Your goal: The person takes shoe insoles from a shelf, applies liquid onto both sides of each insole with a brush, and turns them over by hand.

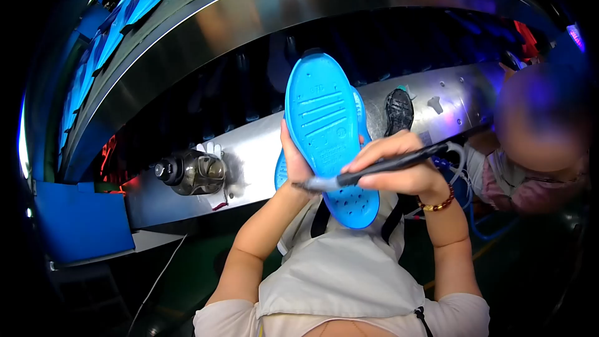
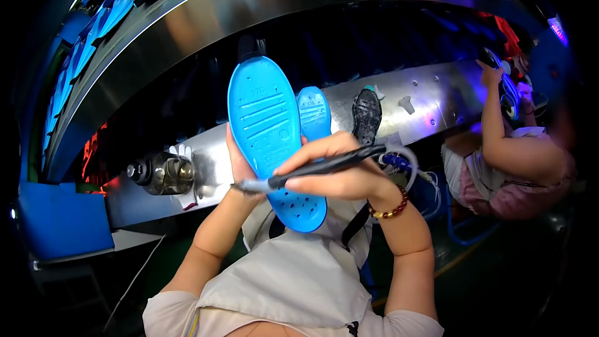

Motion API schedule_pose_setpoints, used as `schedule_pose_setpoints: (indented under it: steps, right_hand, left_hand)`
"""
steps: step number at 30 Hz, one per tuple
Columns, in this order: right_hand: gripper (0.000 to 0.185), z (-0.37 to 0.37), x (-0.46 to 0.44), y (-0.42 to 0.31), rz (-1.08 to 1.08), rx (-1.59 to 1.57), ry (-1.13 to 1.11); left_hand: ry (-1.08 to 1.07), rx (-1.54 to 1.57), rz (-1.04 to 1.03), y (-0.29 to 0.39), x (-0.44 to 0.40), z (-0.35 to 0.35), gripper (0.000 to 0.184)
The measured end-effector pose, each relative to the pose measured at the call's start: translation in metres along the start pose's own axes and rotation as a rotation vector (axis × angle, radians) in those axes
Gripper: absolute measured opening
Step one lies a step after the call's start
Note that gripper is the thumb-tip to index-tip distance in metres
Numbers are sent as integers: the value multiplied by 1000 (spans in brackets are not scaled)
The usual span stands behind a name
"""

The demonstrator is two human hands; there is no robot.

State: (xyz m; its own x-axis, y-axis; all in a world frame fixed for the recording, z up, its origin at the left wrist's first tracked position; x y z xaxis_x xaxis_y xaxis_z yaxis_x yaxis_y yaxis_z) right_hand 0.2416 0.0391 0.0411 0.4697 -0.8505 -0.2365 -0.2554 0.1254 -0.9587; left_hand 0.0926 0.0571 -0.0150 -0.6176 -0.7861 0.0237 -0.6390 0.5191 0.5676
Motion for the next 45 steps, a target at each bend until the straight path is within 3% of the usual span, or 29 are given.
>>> schedule_pose_setpoints:
  steps: [1,3,4,5,7,9,11,14,15,18,21,23,26,30,32,33,35,37,38,39,41,43,45]
  right_hand:
    - [19,3,1,1,-1,-135,71]
    - [19,17,-2,-2,-93,29,262]
    - [19,12,0,3,-20,75,169]
    - [18,8,2,7,57,123,76]
    - [19,2,6,-5,129,171,-127]
    - [20,10,12,0,47,-103,7]
    - [21,16,12,3,-23,106,134]
    - [21,2,17,-7,260,238,-110]
    - [21,3,22,-6,220,149,-171]
    - [22,13,26,-1,138,137,154]
    - [21,7,25,-1,263,233,-111]
    - [21,12,31,2,261,217,-142]
    - [21,19,34,16,61,-275,121]
    - [23,-2,29,22,18,-614,288]
    - [23,-1,32,14,-21,-206,192]
    - [23,-1,31,4,-36,-67,120]
    - [21,5,28,-12,82,45,-44]
    - [20,6,28,-23,-114,-17,134]
    - [19,5,22,-18,176,199,75]
    - [18,1,20,-20,190,233,-77]
    - [16,-4,27,-32,155,350,-236]
    - [16,2,34,-41,93,313,-407]
    - [14,8,31,-50,181,324,-248]
  left_hand:
    - [10,1,6,-1,0,-1,85]
    - [432,-175,-99,0,-2,-1,88]
    - [543,-94,-149,6,-5,-10,93]
    - [539,-100,-147,8,-5,-6,93]
    - [136,-136,-115,12,-3,-5,99]
    - [168,-173,-147,15,-7,-5,103]
    - [306,-155,-247,21,-8,-14,94]
    - [233,-153,-314,35,-10,-11,93]
    - [158,-143,-344,38,-11,-12,92]
    - [213,-157,-373,43,-12,-14,91]
    - [210,-184,-412,51,-13,-13,91]
    - [54,-183,-371,55,-13,-15,92]
    - [252,-142,-361,56,-14,-29,91]
    - [451,-16,-367,16,5,-36,81]
    - [310,36,-276,6,13,-13,67]
    - [-34,143,-226,15,9,-11,57]
    - [-104,47,-65,24,8,-8,56]
    - [-26,-115,47,33,5,-19,54]
    - [56,-278,162,35,5,-24,53]
    - [59,-270,161,39,5,-29,53]
    - [167,-353,500,39,5,-32,53]
    - [171,-326,563,44,8,-31,52]
    - [87,-363,714,47,10,-28,53]
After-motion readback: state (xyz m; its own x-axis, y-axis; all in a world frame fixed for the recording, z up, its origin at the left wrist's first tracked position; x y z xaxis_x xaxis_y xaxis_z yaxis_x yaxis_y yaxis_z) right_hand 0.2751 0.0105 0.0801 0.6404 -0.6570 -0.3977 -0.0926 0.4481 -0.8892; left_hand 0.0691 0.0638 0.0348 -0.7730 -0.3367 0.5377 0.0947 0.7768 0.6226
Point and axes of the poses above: each hand's wrist, its own x-axis away from the middle knuckle, its own z-axis out of the back of the hand, y = z × x, the point moved 3 cm from there along -x, towards the middle knuckle, and after that the axes turned 6 degrees about -x, right-handed, at the moved point
